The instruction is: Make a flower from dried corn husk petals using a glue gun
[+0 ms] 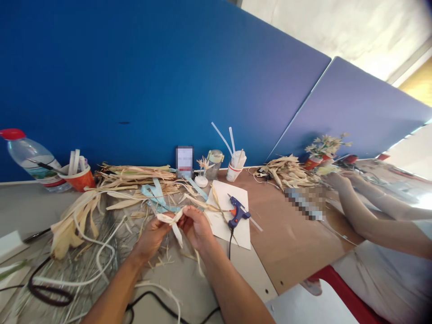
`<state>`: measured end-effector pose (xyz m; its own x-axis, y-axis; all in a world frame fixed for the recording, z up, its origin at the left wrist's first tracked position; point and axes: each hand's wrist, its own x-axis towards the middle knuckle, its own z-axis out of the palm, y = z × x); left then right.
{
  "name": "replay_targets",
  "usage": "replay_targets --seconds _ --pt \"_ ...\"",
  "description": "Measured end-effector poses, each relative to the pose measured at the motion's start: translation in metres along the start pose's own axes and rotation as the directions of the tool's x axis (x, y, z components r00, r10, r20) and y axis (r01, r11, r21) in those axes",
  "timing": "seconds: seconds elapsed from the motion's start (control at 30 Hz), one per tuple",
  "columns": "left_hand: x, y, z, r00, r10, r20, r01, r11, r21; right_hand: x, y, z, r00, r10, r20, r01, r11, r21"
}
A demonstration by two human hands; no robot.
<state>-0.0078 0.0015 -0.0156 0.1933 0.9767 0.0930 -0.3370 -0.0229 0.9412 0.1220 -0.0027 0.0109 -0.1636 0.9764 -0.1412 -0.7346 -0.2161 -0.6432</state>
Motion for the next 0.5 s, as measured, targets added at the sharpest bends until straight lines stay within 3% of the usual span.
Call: replay_targets --seconds 0.13,0.23,0.3,0.4,0.5 --pt "0.004 0.001 -0.002 0.980 -0.012 -0.196 -0.018 0.989 -0.148 0.000 -0.007 -0.001 0.998 -0.032 -0.050 0.034 0.999 0.036" --pt "0.009 0.003 -0.009 0.955 0.013 -0.296 -0.083 0.971 -0.224 0.005 -0.012 -0.008 0.973 -0.171 -0.157 0.166 0.985 -0.044" --pt "0.011 0.005 -0.014 0.945 0.028 -0.326 -0.117 0.960 -0.254 0.008 -0.015 -0.014 0.928 -0.303 -0.218 0.266 0.947 -0.182" --pt "0.013 0.009 -0.017 0.928 0.049 -0.369 -0.141 0.964 -0.227 0.011 -0.017 -0.021 0.841 -0.493 -0.221 0.335 0.797 -0.503" --pt "0.013 0.011 -0.018 0.912 0.074 -0.403 -0.153 0.974 -0.168 0.010 -0.017 -0.024 0.805 -0.587 -0.086 0.324 0.556 -0.766"
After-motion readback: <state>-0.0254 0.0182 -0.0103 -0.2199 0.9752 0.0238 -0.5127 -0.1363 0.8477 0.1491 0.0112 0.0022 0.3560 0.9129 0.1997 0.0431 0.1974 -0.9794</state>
